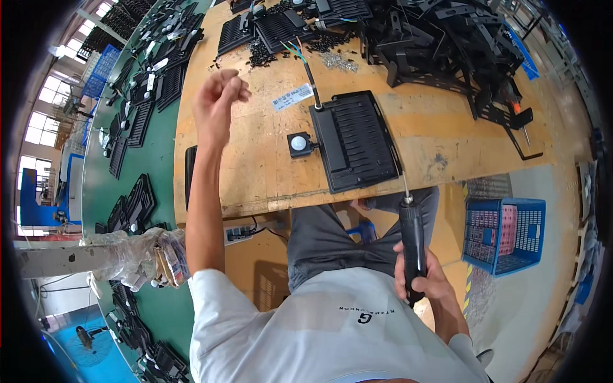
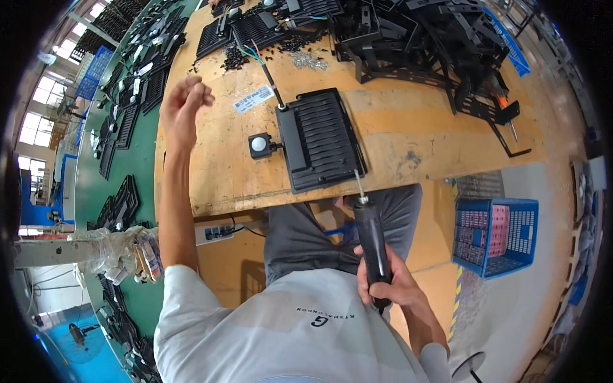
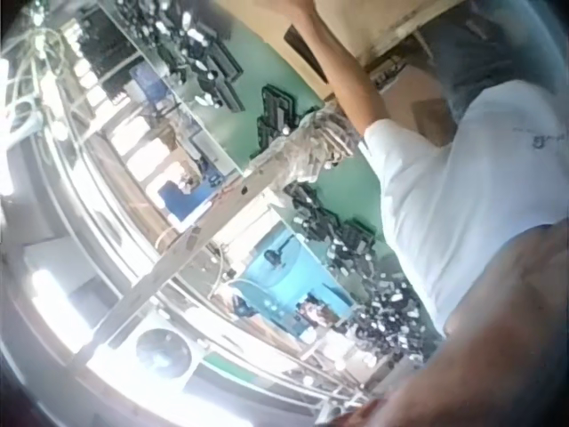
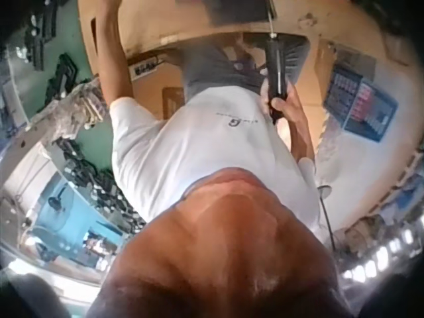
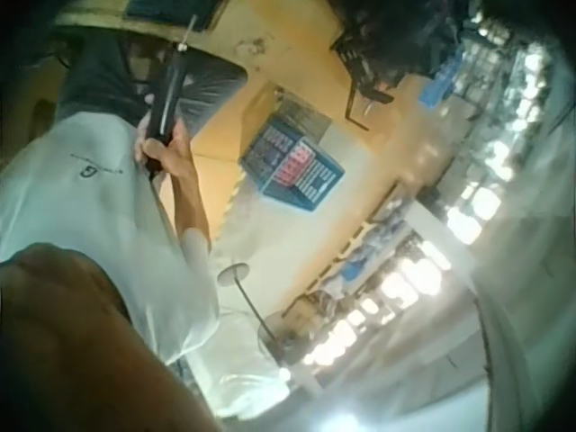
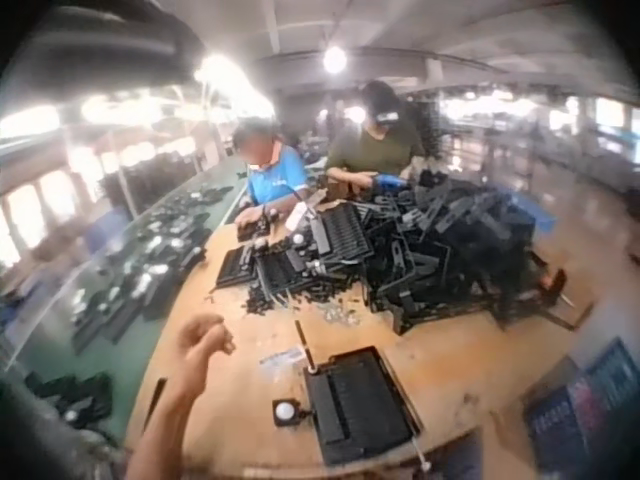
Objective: Assemble black plastic electronic housings using an electric screwdriver.
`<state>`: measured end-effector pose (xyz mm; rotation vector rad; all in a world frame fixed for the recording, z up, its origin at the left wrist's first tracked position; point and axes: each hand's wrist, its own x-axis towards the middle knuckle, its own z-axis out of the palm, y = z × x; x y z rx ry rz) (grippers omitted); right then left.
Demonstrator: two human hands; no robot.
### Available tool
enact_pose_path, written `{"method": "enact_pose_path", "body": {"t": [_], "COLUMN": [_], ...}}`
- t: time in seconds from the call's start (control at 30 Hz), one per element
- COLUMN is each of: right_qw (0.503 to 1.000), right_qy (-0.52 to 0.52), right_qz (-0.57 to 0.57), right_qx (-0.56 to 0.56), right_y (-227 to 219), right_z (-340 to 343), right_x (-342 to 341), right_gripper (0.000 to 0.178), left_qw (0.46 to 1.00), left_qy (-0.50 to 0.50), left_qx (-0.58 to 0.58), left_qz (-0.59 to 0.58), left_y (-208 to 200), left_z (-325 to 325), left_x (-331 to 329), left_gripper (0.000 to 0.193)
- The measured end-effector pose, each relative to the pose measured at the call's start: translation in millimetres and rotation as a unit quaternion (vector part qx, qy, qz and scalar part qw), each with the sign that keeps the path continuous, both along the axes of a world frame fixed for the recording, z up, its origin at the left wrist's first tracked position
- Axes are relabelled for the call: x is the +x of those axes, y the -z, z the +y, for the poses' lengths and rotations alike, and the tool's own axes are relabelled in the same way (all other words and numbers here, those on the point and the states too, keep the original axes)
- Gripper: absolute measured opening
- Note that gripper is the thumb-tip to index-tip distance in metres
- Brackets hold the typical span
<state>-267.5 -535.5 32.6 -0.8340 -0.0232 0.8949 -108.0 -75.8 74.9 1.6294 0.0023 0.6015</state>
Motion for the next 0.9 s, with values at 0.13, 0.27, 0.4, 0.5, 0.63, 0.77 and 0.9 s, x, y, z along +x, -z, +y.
{"method": "enact_pose_path", "body": {"t": [0.13,0.27,0.4,0.5,0.63,0.77,0.9], "right_qw": [0.984,0.953,0.926,0.922,0.92,0.914,0.958], "right_qy": [-0.065,-0.062,-0.065,-0.058,-0.058,-0.061,-0.122], "right_qz": [-0.13,-0.227,-0.296,-0.3,-0.305,-0.312,-0.182], "right_qx": [-0.102,-0.191,-0.227,-0.237,-0.239,-0.25,-0.183], "right_y": [-6,-13,-20,-23,-16,-14,-20], "right_z": [18,41,51,50,47,44,35], "right_x": [12,9,9,7,6,8,14], "right_gripper": [0.081,0.061,0.056,0.056,0.056,0.056,0.055], "left_qw": [0.992,0.948,0.915,0.891,0.908,0.924,0.94], "left_qy": [0.064,0.195,0.255,0.291,0.286,0.282,0.288], "left_qx": [-0.107,-0.246,-0.293,-0.328,-0.279,-0.222,-0.09], "left_qz": [0.036,0.056,0.112,0.119,0.126,0.131,0.157], "left_y": [-7,11,17,18,19,20,4], "left_z": [-76,-122,-135,-138,-141,-140,-125], "left_x": [-71,-100,-109,-107,-104,-100,-92], "left_gripper": [0.013,0.014,0.018,0.018,0.019,0.017,0.011]}}
